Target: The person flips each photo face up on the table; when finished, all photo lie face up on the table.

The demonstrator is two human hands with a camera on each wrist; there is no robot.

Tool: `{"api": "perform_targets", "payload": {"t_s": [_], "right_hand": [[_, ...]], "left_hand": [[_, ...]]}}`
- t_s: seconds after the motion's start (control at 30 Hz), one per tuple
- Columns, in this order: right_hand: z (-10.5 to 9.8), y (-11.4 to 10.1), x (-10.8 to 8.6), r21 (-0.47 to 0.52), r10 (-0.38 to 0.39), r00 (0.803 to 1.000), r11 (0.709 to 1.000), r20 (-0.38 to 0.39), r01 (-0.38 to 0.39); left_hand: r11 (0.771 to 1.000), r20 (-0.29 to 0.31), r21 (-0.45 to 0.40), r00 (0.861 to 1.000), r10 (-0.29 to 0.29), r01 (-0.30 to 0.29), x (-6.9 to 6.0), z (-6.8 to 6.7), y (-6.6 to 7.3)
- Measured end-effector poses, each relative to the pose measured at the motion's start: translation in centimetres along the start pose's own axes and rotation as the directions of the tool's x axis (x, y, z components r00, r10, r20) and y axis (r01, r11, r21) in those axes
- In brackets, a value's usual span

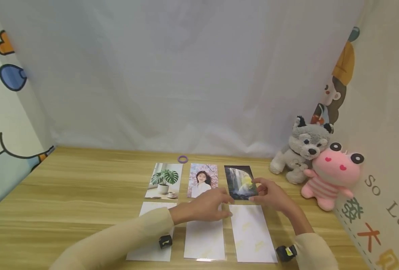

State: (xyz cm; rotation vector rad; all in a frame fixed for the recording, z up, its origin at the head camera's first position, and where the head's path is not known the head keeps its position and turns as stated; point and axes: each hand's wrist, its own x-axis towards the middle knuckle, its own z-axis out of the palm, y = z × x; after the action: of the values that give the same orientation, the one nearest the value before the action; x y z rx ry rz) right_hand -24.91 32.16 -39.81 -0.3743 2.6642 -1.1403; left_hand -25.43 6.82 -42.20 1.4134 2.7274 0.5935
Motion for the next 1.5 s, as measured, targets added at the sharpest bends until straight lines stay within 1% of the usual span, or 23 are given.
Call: {"api": "perform_targets", "payload": {"t_s": [0.07,0.17,0.23,0.37,0.47,0.53,0.67,0.83,1.0,1.1,1.17,1.23,1.3,1.4,1.5], "right_hand": [[0.2,0.1,-0.6,-0.047,-0.027,0.999,0.998,0.027,0.028],[0.5,0.1,-1.3,-0.129,-0.070,0.996,0.989,0.062,0.078],[0.6,0.2,-1.8,-0.169,-0.082,0.994,0.981,0.068,0.093],[0.9,0.5,-2.4,-0.195,-0.098,0.993,0.975,0.059,0.108],[1.1,0.9,-2.5,-0.210,-0.106,0.993,0.971,0.047,0.114],[1.2,1.1,-2.5,-0.213,-0.102,0.994,0.971,0.040,0.109],[1.3,1.3,-2.4,-0.232,-0.111,0.993,0.965,0.050,0.119],[1.5,1.2,-2.4,-0.281,-0.131,0.988,0.948,0.077,0.148],[1.6,1.2,-2.4,-0.303,-0.107,0.991,0.945,0.078,0.126],[1.5,1.2,-2.3,-0.302,-0.092,0.993,0.947,0.077,0.112],[1.5,1.2,-2.2,-0.302,-0.099,0.992,0.946,0.074,0.117],[1.6,1.3,-2.1,-0.284,-0.097,0.993,0.952,0.063,0.111],[1.7,1.4,-2.1,-0.238,-0.083,0.995,0.967,0.047,0.092],[1.6,1.4,-2.0,-0.106,-0.031,0.999,0.994,0.033,0.034],[1.4,1.4,-2.1,0.029,0.024,0.999,0.999,0.035,-0.025]], "left_hand": [[0.998,0.030,0.058,0.999,0.035,-0.037,-0.5,0.2,0.5],[0.985,0.066,0.139,0.993,0.094,-0.103,-1.2,0.4,1.3],[0.976,0.103,0.176,0.988,0.113,-0.130,-1.4,0.6,1.7],[0.960,0.184,0.224,0.975,0.126,-0.166,-1.6,0.8,2.6],[0.956,0.242,0.235,0.963,0.115,-0.174,-1.8,0.9,3.0],[0.956,0.267,0.238,0.958,0.106,-0.172,-1.8,1.0,3.3],[0.956,0.278,0.245,0.956,0.089,-0.160,-1.9,1.2,3.6],[0.954,0.284,0.254,0.955,0.084,-0.159,-1.7,1.3,3.8],[0.955,0.297,0.254,0.952,0.076,-0.156,-1.6,1.5,3.9],[0.954,0.294,0.260,0.953,0.070,-0.151,-1.5,1.5,4.1],[0.950,0.285,0.275,0.956,0.068,-0.150,-1.4,1.5,4.3],[0.945,0.278,0.290,0.958,0.067,-0.151,-1.4,1.6,4.5],[0.941,0.272,0.303,0.960,0.067,-0.152,-1.3,1.7,4.7],[0.941,0.267,0.308,0.962,0.057,-0.141,-1.3,1.8,4.8],[0.942,0.266,0.310,0.963,0.044,-0.128,-1.3,1.8,4.8]]}}
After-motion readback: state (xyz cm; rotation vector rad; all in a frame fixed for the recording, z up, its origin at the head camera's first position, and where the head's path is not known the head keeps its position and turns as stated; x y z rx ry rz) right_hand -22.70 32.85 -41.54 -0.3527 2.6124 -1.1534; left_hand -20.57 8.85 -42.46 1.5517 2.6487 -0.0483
